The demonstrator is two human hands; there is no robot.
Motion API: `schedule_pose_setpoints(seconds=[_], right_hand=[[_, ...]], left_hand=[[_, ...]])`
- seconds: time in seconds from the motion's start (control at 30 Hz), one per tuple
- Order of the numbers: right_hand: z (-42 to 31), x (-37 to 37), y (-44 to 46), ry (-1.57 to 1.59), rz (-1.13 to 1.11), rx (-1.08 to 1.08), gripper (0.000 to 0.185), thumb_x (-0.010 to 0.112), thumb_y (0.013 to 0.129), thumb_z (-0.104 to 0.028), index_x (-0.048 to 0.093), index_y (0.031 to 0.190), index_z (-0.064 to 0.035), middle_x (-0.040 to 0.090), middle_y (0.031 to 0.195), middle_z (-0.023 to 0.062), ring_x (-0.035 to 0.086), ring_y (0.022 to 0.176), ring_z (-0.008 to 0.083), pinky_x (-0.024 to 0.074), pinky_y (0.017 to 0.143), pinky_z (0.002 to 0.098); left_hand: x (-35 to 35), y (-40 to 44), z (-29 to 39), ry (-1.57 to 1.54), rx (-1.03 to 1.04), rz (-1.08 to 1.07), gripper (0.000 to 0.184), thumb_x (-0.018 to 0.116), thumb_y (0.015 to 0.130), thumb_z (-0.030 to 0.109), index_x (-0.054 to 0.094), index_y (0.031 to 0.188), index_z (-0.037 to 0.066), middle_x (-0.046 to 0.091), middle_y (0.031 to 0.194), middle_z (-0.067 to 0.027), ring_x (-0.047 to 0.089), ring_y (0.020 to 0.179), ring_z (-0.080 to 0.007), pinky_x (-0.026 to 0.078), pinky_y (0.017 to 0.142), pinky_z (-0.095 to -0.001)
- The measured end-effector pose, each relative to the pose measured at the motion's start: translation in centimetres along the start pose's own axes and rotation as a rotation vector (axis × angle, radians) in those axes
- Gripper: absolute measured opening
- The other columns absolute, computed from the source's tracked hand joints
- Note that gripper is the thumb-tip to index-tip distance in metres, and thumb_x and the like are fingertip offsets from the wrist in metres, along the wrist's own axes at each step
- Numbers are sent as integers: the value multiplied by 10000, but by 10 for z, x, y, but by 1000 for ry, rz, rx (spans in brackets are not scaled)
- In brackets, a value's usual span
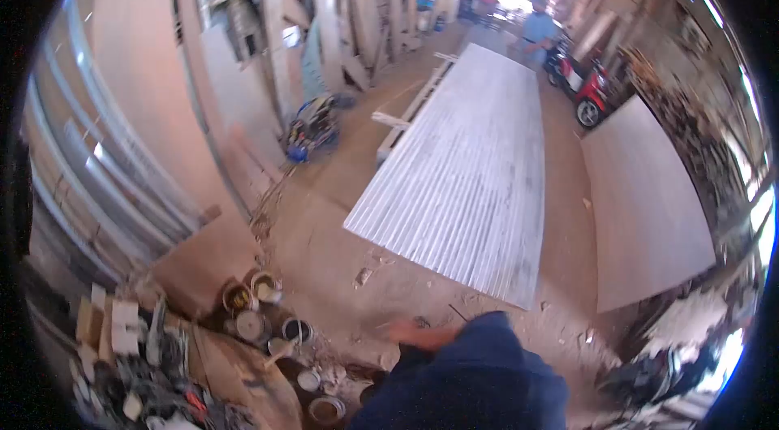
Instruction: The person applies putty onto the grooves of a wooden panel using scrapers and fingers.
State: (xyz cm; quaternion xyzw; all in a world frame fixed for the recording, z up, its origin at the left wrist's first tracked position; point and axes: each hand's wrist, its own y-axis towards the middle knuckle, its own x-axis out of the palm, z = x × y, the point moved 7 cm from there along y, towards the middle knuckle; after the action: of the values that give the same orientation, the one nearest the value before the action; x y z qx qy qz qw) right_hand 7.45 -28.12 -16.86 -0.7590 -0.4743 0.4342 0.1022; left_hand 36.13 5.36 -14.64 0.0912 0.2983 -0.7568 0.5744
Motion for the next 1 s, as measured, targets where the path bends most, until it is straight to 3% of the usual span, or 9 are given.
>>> schedule_pose_setpoints(seconds=[0.03, 0.17, 0.3, 0.5, 0.57, 0.63, 0.83, 0.93, 1.0], right_hand=[[85, -39, -19, -273, 140, -280, 335, 605, 831, -328, 692, 1026, -69, 677, 1018, 152, 637, 948, 310, 485, 843, 447], [297, -137, -200, -113, 543, 718, 400, 527, 884, -335, 667, 1075, -13, 636, 1138, 212, 570, 1130, 346, 440, 929, 451], [303, -158, -308, 626, 1073, 1197, 380, 488, 908, -269, 649, 1103, 15, 594, 1218, 246, 545, 1188, 357, 427, 963, 454], [363, -132, -311, 384, 980, 1371, 275, 483, 929, -214, 667, 1016, -29, 680, 970, 163, 648, 887, 274, 491, 782, 407], [382, -94, -306, 1327, 1667, 1299, 444, 392, 1000, -357, 580, 1143, 18, 613, 1092, 195, 582, 1032, 318, 450, 896, 418], [402, -86, -283, 1203, 1885, 940, 440, 416, 992, -364, 596, 1138, 10, 637, 1037, 163, 601, 916, 233, 470, 792, 366], [378, -126, -269, 1708, 1599, 619, 505, 414, 985, -424, 587, 1198, -1, 631, 1049, 144, 580, 945, 212, 462, 841, 349], [365, -132, -282, 1879, 1512, 656, 546, 370, 985, -483, 593, 1154, -14, 633, 1080, 116, 621, 913, 199, 498, 791, 353], [360, -119, -291, 1902, 1532, 709, 555, 369, 983, -492, 580, 1178, -18, 634, 1094, 111, 625, 917, 207, 496, 792, 351]], left_hand=[[35, -6, 5, 148, 66, -55, 512, 620, 808, 145, 489, 1260, -55, 559, 1162, -227, 527, 1077, -352, 431, 953, -392], [183, -18, 61, 464, 399, -390, 528, 606, 790, 131, 492, 1257, -87, 538, 1223, -275, 491, 1158, -400, 395, 1006, -434], [292, -51, 223, 242, 849, -633, 585, 581, 797, 160, 441, 1319, -61, 465, 1353, -252, 423, 1278, -376, 302, 1096, -416], [444, -129, 369, 548, 1158, -632, 670, 596, 881, 243, 323, 1402, -77, 300, 1465, -285, 299, 1354, -425, 247, 1121, -469], [497, -158, 366, 668, 1406, -685, 669, 568, 904, 292, 317, 1409, -68, 245, 1497, -274, 230, 1381, -450, 206, 1121, -534], [542, -194, 351, 767, 1494, -756, 663, 535, 915, 320, 324, 1405, -74, 202, 1517, -268, 178, 1394, -469, 162, 1117, -586], [589, -361, 296, 841, 1828, -975, 701, 564, 880, 363, 371, 1370, -100, 153, 1537, -252, 90, 1392, -518, 74, 1125, -620], [568, -471, 240, 790, 1760, -1731, 685, 585, 872, 373, 390, 1378, -45, 205, 1533, -211, 163, 1422, -397, 121, 1158, -537], [538, -539, 233, 424, 2166, -2190, 655, 577, 878, 375, 402, 1387, 1, 224, 1531, -195, 196, 1423, -358, 145, 1164, -498]])
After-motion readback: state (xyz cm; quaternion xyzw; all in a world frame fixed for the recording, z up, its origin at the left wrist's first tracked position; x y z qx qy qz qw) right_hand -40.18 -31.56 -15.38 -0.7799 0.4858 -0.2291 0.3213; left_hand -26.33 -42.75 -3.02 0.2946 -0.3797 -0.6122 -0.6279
